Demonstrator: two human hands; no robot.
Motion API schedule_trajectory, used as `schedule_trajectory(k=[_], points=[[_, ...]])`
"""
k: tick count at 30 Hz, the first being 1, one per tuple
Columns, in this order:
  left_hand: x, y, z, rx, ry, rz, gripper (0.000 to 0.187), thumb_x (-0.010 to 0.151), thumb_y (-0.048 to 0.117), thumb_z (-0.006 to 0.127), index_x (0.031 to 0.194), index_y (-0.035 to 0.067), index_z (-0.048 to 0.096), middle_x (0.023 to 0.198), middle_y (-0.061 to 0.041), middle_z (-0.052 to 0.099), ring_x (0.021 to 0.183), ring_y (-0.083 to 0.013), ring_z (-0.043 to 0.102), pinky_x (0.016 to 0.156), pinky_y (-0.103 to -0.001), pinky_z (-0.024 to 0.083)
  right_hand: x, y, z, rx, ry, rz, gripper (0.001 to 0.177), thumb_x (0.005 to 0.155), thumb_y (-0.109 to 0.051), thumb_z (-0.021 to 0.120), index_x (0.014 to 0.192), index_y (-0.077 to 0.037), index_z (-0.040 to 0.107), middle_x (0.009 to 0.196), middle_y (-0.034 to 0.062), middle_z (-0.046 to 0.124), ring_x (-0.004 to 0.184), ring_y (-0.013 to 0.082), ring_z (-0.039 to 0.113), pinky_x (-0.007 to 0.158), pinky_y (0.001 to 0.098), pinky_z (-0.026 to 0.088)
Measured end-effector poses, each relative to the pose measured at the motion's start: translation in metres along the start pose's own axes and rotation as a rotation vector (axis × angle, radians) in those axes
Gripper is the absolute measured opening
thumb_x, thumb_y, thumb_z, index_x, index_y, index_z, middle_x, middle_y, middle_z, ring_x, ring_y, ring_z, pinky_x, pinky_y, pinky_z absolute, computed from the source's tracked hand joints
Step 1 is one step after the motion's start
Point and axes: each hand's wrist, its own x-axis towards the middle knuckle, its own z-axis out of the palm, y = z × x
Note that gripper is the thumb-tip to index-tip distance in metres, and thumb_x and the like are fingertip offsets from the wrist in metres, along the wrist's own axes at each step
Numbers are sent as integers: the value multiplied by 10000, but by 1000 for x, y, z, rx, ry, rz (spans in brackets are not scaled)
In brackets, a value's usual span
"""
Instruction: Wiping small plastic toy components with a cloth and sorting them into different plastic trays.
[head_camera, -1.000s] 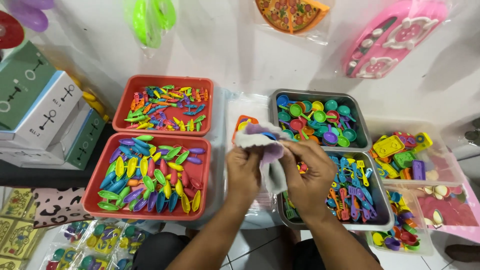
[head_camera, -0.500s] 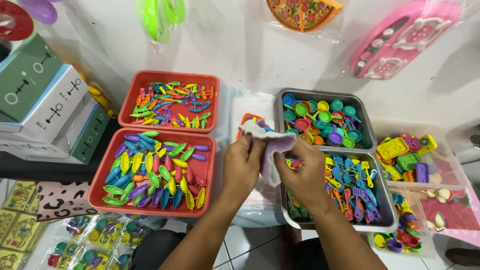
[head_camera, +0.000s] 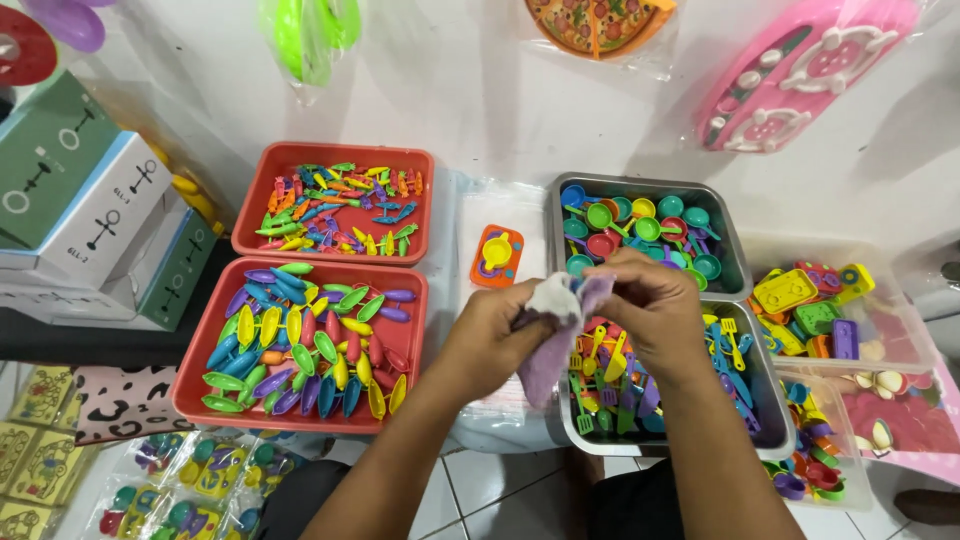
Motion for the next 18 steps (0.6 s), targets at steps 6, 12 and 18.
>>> schedule_trajectory(k=[6, 12, 18], points=[[3, 23, 1, 436, 62, 187, 149, 938, 107, 645, 796, 75, 678, 605, -128, 662, 564, -297, 664, 534, -343, 499, 2, 4, -8, -69, 14, -24, 259, 810, 74, 794, 1063, 22, 771, 867, 138, 687, 814, 151, 639, 753, 318, 564], [11, 2, -23, 415, 139, 113, 90, 873, 77, 661, 889, 61, 748, 703, -173, 716, 655, -304, 697, 590, -386, 515, 9, -3, -16, -150, 439, -20, 178, 1018, 20, 639, 1176, -18, 712, 959, 78, 679, 826, 132, 667, 791, 265, 585], [20, -4, -41, -456, 437, 114, 290, 906, 95, 604, 1175, 19, 681, 990, -84, 687, 916, -196, 659, 894, -360, 544, 7, 4, 0, -695, 59, 93, 181, 848, -25, 808, 996, -129, 828, 808, 142, 705, 668, 274, 660, 626, 369, 528]])
